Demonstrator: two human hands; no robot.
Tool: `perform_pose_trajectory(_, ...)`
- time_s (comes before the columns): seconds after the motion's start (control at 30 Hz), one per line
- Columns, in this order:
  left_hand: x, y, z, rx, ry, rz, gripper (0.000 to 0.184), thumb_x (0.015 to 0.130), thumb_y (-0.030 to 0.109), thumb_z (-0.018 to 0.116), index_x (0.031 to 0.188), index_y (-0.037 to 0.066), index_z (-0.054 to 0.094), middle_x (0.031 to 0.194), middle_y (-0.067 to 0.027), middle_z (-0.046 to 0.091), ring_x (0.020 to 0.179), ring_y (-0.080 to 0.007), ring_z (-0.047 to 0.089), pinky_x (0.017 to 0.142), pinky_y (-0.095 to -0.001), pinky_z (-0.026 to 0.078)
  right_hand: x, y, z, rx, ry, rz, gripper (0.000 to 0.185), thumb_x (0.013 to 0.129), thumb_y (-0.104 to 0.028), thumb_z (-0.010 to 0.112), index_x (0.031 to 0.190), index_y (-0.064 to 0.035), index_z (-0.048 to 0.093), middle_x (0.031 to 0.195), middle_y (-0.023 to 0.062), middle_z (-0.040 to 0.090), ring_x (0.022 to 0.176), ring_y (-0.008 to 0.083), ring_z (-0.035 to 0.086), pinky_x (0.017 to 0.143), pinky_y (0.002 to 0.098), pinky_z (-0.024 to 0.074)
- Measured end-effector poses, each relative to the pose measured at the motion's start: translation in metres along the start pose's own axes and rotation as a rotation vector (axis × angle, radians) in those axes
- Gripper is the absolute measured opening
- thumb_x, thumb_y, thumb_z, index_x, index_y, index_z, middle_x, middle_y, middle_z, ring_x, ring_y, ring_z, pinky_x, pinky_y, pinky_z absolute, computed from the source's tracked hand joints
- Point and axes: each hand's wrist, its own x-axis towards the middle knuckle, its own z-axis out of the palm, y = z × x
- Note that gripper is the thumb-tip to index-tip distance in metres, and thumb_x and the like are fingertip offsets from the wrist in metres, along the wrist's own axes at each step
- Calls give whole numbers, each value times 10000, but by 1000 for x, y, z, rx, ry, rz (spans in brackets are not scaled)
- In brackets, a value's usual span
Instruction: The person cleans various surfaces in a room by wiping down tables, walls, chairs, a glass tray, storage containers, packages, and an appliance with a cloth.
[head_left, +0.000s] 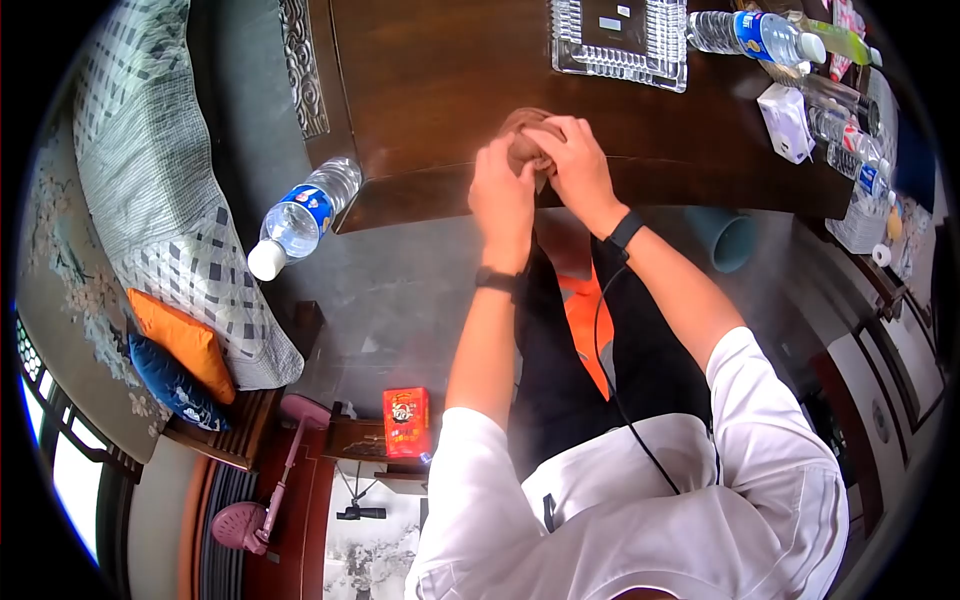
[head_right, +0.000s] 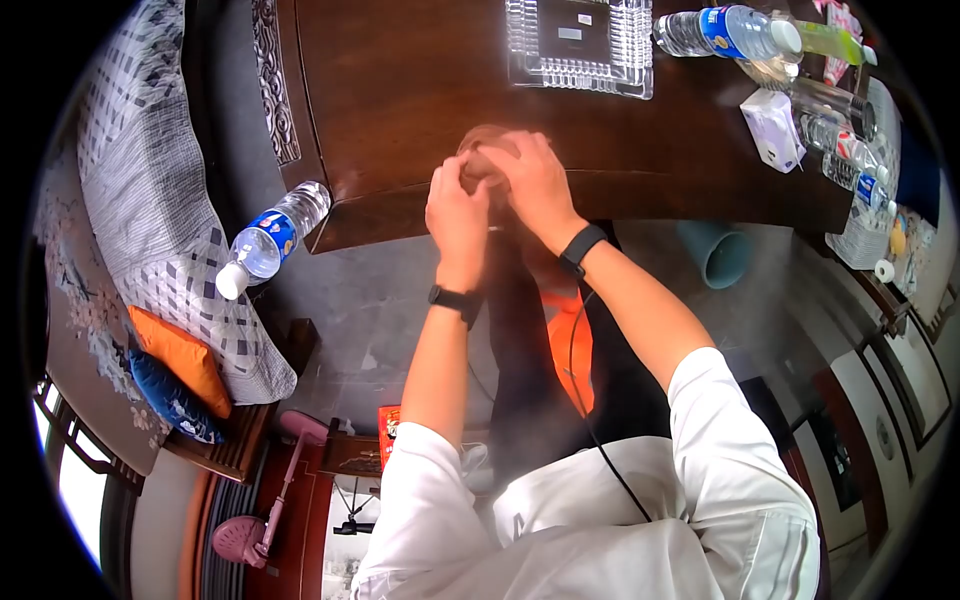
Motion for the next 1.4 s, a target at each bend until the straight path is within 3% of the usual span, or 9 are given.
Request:
perform_pose_trajectory(0.13,11,16,8,-85,-88,-1,337,811,167,760,1116,105,630,1054,-124,649,988,-369,639,820,-449,534,-3,8,-6,-61,58,97,480,714,73,665,1145,-135,699,1155,90,634,1049,333,588,870,417,535)
perform_pose_trajectory(0.37,-42,-1,8,-84,-349,43,416,810,159,753,1199,127,609,1102,-129,629,1033,-371,629,842,-452,529,-77,-13,-11,-131,18,306,477,740,70,658,1176,-121,684,1152,101,598,1064,346,570,858,422,540)
perform_pose_trajectory(0.8,-37,-1,-37,42,-244,-103,339,855,172,718,1180,103,653,1215,-88,659,1122,-315,623,932,-403,522,-48,-38,-7,98,-101,232,515,720,81,665,1196,-114,662,1199,100,600,1151,346,554,923,412,525)
perform_pose_trajectory(0.9,-29,36,-10,109,-69,247,375,850,171,723,1206,71,658,1287,-125,619,1191,-333,585,993,-417,500,-62,7,-43,69,-16,272,530,714,80,671,1209,-109,655,1215,104,604,1145,348,569,933,410,524)
perform_pose_trajectory(1.03,10,97,27,21,63,446,415,871,165,722,1257,36,641,1367,-200,553,1284,-377,515,1089,-438,429,-85,75,-89,-4,82,305,539,704,62,699,1209,-124,662,1187,89,601,1103,335,580,911,411,526)
perform_pose_trajectory(1.13,51,119,52,36,322,382,515,899,197,726,1323,-45,561,1387,-265,508,1332,-395,464,1142,-443,363,-98,123,-119,-27,100,332,547,717,74,704,1226,-121,663,1187,79,596,1098,327,581,892,413,533)
perform_pose_trajectory(1.23,106,99,75,-166,244,115,595,954,291,698,1385,-76,517,1347,-238,597,1234,-310,590,1067,-388,441,-102,165,-141,-10,182,329,544,716,78,720,1221,-120,664,1166,73,596,1091,320,580,873,416,538)
perform_pose_trajectory(1.33,126,92,79,66,211,128,617,913,318,749,1345,-76,550,1259,-208,670,1162,-265,639,1018,-360,469,-105,184,-154,37,196,286,537,709,76,728,1206,-116,664,1147,81,594,1072,326,579,869,416,533)
perform_pose_trajectory(1.4,140,72,71,-94,105,122,549,892,270,775,1286,-67,593,1153,-154,703,1005,-215,669,926,-322,502,-107,188,-151,65,231,268,535,700,74,734,1196,-115,669,1141,90,594,1056,337,577,863,418,530)
